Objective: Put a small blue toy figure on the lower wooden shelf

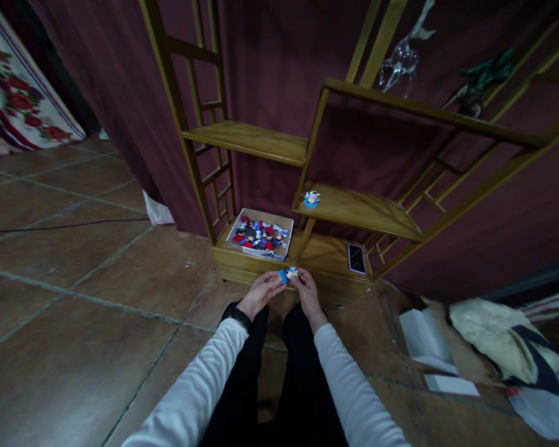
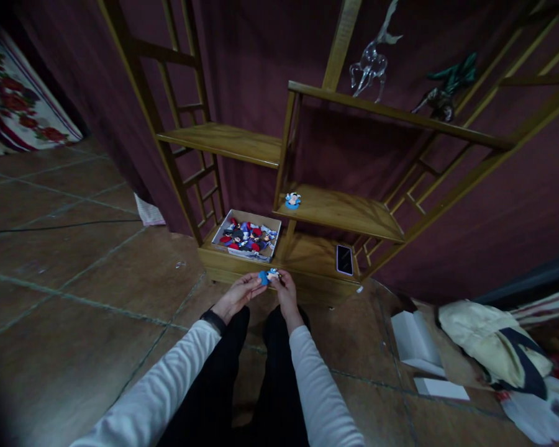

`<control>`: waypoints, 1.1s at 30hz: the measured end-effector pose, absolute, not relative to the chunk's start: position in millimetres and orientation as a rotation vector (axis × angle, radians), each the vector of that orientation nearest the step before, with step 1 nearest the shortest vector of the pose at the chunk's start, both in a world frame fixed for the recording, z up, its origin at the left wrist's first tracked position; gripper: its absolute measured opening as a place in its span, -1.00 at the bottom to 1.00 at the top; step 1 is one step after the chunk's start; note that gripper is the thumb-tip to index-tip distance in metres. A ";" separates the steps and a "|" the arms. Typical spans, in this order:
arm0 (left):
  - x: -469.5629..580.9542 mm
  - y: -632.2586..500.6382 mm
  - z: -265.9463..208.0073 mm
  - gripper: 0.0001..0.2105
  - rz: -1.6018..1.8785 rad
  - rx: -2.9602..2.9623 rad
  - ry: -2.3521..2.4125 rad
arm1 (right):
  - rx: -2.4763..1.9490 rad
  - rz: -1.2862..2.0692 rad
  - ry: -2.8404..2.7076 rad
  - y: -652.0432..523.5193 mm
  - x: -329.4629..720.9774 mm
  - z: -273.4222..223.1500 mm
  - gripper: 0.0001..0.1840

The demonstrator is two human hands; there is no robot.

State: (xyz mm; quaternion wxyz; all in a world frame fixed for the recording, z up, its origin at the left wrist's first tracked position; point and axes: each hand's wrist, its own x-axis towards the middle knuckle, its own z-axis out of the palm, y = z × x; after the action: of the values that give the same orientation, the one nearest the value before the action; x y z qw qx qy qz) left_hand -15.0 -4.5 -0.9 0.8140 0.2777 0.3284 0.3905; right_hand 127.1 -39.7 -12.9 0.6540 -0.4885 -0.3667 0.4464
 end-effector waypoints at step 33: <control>-4.7 -0.5 -7.4 -0.80 0.889 0.567 0.855 | -1.305 0.816 -1.036 -38.8 126.6 -14.5 -0.71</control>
State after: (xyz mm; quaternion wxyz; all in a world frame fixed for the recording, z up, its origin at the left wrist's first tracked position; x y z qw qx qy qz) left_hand -4.7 -0.5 -7.4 0.7784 0.2622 0.3953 0.4111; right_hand 126.6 -38.8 -14.5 0.5997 -0.5627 -0.4470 0.3521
